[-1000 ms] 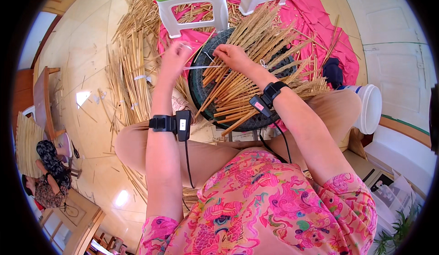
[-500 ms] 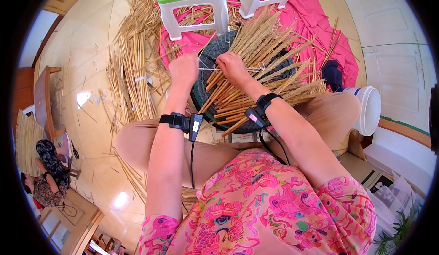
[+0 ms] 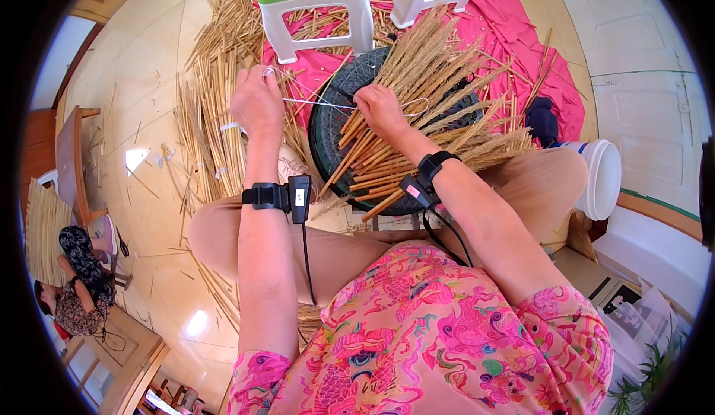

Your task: The person weaves together lengths of dried grass by hand, wrapping white cord around the bundles while seated on the floor.

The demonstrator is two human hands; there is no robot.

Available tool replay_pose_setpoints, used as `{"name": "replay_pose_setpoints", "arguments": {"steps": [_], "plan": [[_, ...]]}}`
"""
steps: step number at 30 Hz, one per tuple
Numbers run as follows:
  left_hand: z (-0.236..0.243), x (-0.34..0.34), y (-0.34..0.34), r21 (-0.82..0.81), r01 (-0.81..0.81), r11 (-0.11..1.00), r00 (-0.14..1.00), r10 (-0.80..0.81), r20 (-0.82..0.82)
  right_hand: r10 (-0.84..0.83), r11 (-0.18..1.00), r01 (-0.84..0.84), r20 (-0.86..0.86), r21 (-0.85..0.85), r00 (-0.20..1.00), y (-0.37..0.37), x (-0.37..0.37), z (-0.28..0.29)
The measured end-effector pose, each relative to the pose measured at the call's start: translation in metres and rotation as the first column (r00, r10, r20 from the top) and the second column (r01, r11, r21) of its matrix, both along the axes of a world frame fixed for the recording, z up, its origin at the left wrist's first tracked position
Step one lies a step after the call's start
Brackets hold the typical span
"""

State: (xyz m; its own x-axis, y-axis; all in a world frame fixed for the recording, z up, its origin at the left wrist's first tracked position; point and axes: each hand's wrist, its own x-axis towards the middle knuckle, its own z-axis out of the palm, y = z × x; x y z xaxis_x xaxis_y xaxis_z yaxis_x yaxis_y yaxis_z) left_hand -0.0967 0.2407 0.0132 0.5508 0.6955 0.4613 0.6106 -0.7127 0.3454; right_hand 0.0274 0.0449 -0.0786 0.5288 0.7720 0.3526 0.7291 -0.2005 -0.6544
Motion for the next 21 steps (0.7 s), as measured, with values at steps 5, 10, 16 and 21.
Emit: {"name": "replay_pose_setpoints", "arguments": {"steps": [5, 10, 16, 21], "plan": [[-0.027, -0.013, 0.046, -0.585, -0.032, 0.81, 0.995, 0.081, 0.056, -0.022, 1.0, 0.02, -0.622, -0.01, 0.782, 0.01, 0.028, 0.044], [0.028, -0.018, 0.025, -0.786, 0.147, 0.6, 0.988, -0.133, 0.083, 0.135, 0.941, 0.133, -0.705, 0.312, 0.697, -0.019, 0.059, 0.164], [0.042, -0.013, 0.03, -0.73, 0.202, 0.653, 0.978, -0.179, 0.11, 0.43, 0.817, 0.009, -0.621, 0.576, 0.656, -0.074, 0.07, 0.3], [0.047, -0.006, 0.057, -0.72, 0.217, 0.659, 0.943, 0.049, 0.329, 0.349, 0.879, -0.063, -0.548, 0.473, 0.76, -0.056, 0.049, 0.376]]}}
